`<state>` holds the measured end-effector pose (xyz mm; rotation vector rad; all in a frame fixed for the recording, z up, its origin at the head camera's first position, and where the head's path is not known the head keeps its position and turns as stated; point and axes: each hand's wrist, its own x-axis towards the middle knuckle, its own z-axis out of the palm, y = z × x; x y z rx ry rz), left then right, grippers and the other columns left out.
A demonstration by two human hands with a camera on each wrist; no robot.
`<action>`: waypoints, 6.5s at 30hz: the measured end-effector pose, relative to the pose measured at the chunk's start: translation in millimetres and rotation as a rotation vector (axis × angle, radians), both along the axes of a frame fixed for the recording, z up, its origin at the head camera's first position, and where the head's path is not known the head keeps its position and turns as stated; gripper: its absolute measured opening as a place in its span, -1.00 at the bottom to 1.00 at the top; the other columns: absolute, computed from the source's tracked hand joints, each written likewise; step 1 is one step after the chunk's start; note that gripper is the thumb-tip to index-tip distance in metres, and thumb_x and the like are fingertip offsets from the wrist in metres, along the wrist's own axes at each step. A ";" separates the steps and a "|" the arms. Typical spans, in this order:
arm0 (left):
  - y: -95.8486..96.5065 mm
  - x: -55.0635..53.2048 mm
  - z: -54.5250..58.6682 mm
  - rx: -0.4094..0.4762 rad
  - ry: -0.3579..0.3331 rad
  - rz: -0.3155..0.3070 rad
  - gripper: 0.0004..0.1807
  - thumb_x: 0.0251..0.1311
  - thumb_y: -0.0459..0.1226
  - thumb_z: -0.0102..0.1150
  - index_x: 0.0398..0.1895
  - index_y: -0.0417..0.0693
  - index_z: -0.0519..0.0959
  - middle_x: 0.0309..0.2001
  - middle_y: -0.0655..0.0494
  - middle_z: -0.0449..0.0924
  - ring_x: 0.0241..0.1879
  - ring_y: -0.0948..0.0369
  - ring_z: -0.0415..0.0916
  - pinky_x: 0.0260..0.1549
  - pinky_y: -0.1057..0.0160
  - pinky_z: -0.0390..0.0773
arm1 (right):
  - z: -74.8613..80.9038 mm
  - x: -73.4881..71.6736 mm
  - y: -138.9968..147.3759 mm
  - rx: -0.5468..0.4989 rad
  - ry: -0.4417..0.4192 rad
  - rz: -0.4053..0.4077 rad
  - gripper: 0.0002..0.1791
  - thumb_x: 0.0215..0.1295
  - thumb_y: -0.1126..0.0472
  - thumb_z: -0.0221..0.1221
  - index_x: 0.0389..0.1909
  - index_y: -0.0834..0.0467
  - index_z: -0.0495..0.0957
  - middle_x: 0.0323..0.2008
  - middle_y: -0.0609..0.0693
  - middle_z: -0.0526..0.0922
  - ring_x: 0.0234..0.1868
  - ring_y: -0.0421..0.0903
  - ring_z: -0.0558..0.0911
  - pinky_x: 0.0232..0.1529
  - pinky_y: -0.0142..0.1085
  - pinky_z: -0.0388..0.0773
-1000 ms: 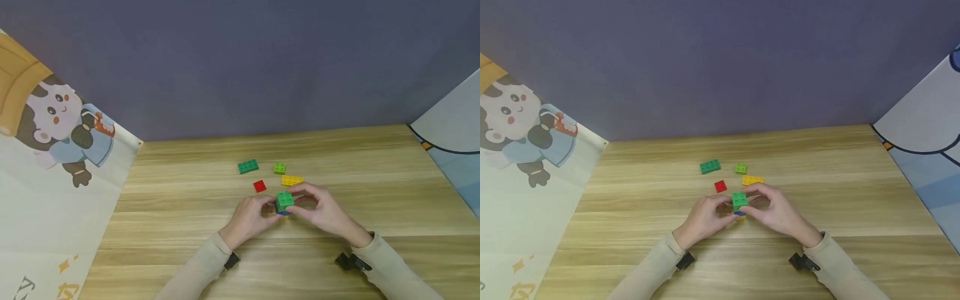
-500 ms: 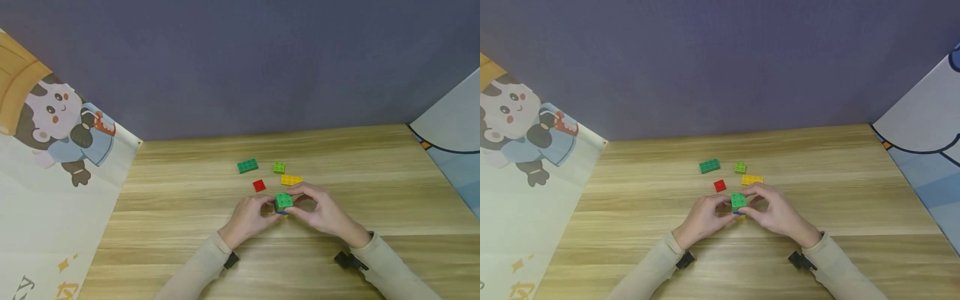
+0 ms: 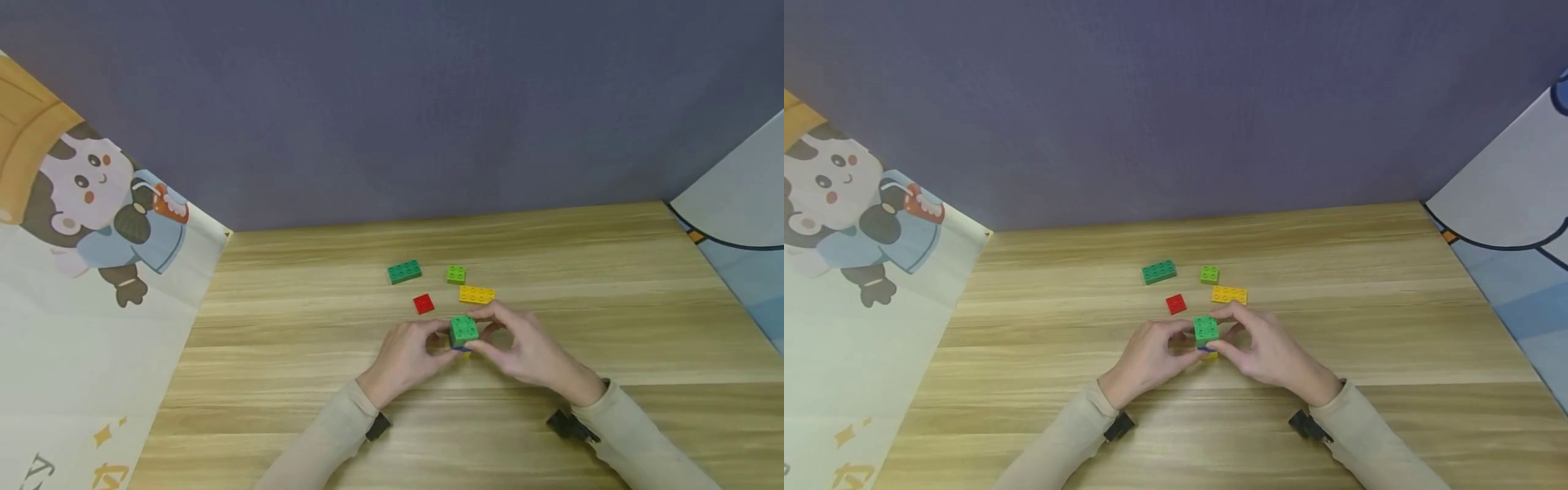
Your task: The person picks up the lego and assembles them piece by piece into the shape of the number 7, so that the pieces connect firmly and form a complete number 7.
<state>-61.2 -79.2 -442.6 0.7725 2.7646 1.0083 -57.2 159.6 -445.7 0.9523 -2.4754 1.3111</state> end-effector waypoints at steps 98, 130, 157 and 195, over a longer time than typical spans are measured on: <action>-0.7 2.4 8.8 0.213 0.054 -0.002 -0.48 0.23 -0.06 0.56 0.23 0.04 0.71 -0.04 0.16 0.84 -0.22 0.39 0.72 -0.21 0.45 0.63 | -32.2 -66.4 38.3 0.225 -0.358 -0.283 -0.60 0.33 0.19 0.47 0.14 0.22 0.72 0.13 0.24 0.76 0.06 0.15 0.73 -0.07 -0.26 0.62; -0.7 1.8 6.5 0.195 0.093 0.002 -0.48 0.19 -0.03 0.59 0.19 0.04 0.74 -0.15 0.17 0.84 -0.29 0.42 0.67 -0.26 0.45 0.59 | 1.6 -50.8 47.8 0.067 -0.523 -0.247 -0.51 0.40 0.06 0.43 0.26 0.17 0.66 0.24 0.25 0.70 0.09 0.19 0.78 0.00 -0.29 0.77; -5.9 6.4 8.7 0.246 0.094 0.030 -0.54 0.08 -0.05 0.67 -0.04 0.02 0.67 -0.09 0.22 0.86 -0.60 0.45 0.24 -0.59 0.47 0.27 | 36.4 -12.4 24.8 -0.038 -0.364 -0.114 -0.65 0.35 0.26 0.45 0.14 0.13 0.74 0.15 0.07 0.75 0.00 -0.26 0.74 0.07 -0.36 0.72; -3.2 -0.5 5.8 0.266 -0.008 0.076 -0.52 0.07 -0.03 0.68 -0.04 0.02 0.67 -0.27 0.16 0.82 -0.56 0.28 0.45 -0.59 0.44 0.40 | 38.6 -8.2 4.5 0.031 -0.172 -0.002 -0.61 0.23 0.26 0.53 0.09 0.04 0.78 0.07 -0.10 0.83 0.03 -0.26 0.76 0.02 -0.26 0.75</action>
